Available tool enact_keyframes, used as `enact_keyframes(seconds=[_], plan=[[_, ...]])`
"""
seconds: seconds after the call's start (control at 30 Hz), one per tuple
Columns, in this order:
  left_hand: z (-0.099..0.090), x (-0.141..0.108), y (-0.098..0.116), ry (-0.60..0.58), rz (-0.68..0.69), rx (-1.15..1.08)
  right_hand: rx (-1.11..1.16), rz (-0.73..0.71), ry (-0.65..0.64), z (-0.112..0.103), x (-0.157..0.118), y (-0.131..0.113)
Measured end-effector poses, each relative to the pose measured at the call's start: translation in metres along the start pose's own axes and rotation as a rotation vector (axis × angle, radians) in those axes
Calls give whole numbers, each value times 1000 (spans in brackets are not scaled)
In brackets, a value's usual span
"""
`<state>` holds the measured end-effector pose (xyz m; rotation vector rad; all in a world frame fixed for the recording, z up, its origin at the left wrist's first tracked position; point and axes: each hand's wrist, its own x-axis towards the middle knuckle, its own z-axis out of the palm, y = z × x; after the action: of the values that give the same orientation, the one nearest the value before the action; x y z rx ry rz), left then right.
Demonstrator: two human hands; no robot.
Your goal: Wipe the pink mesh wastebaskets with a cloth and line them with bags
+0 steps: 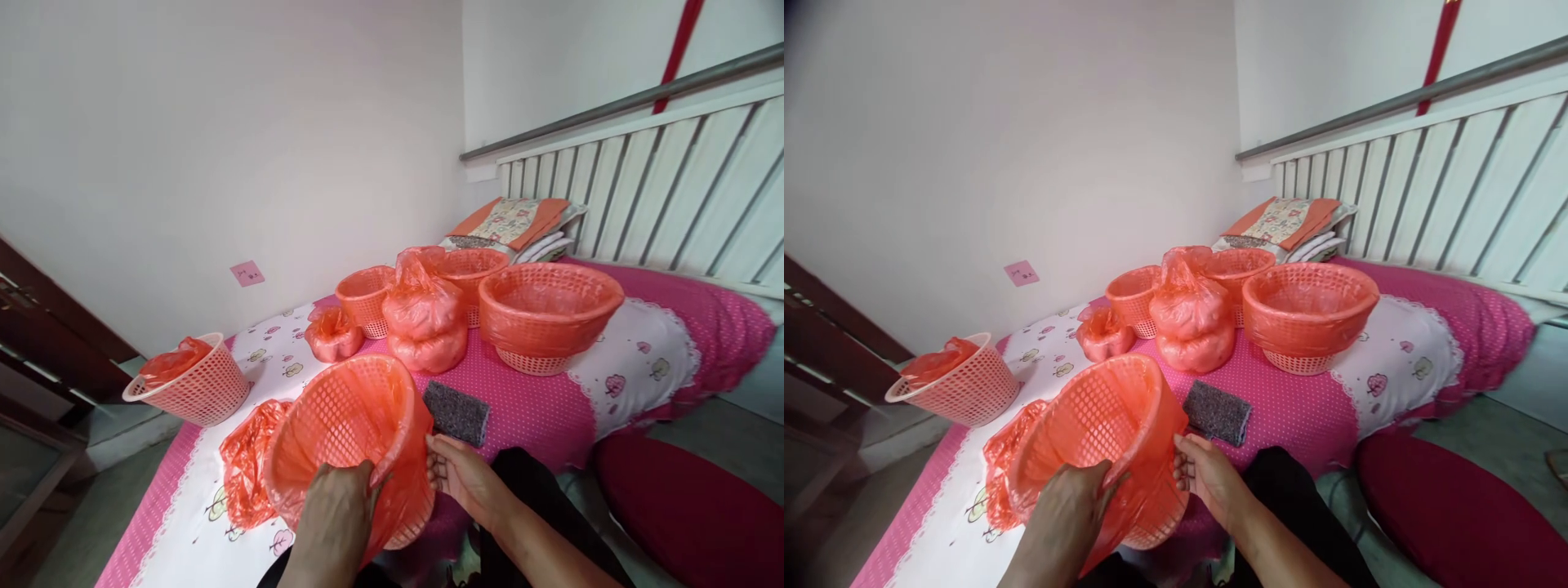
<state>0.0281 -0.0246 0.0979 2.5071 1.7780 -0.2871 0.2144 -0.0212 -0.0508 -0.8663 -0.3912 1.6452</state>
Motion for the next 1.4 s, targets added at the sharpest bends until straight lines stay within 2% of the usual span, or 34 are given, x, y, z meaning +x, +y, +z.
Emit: enact_keyframes(seconds=[0.1,0.27,0.37,0.5,0.63,0.73,0.9,0.97,1.1,1.2,1.27,1.4], plan=[[-3,2,4,-8,-20,-23,49,38,47,9,-5,-6],[-1,5,2,4,-23,-58,98,-70,41,20,-6,-15],[1,7,-8,41,-63,-117,145,-80,61,19,-4,-14],[4,8,-27,149,-88,-296,238,-60,101,20,-2,-12],[7,10,-36,157,-88,-358,212,15,27,40,0,-8],[7,11,-38,166,-107,-336,147,-22,5,53,6,-1],[3,15,-50,192,-162,-410,119,-124,97,45,18,6],[1,17,-52,209,-176,-431,134,-118,116,44,18,7],[-2,21,-41,202,-160,-421,59,35,15,61,11,16],[-4,22,-27,192,-153,-396,-28,38,-36,75,6,26],[-5,23,-22,198,-169,-385,-86,20,-30,75,5,31],[-6,24,-24,232,-185,-377,-140,4,30,58,5,31]])
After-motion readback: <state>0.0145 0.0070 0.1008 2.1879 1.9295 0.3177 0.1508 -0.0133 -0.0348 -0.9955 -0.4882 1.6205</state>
